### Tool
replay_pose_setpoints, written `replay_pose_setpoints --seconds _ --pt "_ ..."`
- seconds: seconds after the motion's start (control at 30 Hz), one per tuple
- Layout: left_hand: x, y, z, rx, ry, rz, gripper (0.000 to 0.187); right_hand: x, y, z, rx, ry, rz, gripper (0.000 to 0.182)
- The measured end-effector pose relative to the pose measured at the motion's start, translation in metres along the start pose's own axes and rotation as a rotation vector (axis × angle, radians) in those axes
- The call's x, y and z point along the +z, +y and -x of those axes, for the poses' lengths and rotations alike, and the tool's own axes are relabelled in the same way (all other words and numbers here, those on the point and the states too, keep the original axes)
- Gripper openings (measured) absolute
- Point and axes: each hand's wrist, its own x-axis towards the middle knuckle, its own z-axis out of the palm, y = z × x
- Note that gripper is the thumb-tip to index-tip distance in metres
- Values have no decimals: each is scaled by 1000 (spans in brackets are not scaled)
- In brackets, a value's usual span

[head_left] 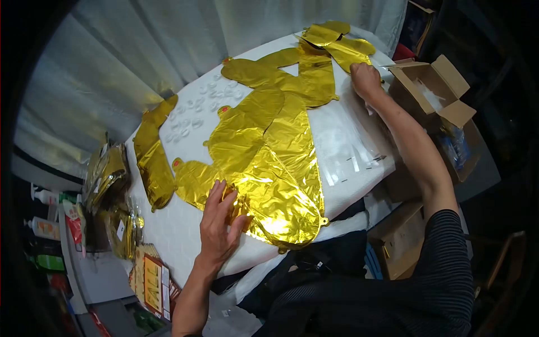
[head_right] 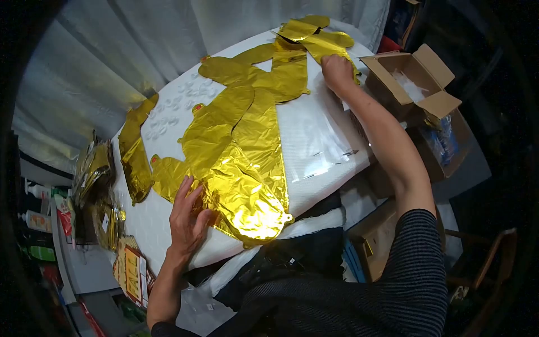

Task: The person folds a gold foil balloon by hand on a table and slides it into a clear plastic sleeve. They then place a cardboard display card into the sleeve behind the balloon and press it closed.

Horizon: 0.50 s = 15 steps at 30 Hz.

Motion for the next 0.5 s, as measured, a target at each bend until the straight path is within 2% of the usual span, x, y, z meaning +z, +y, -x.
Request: replay_pose_setpoints --seconds 0.03,0.23,0.5 --pt "0 0 0 -8 0 -1 53 0 1 -5 101 -43 -14 18" --pt "-6 5 -3 -14 2 22 53 -6 15 -18 220 -140 -184 20" --pt "-29 27 -56 104 -33 4 53 -21 14 -41 267 -298 -184 28"
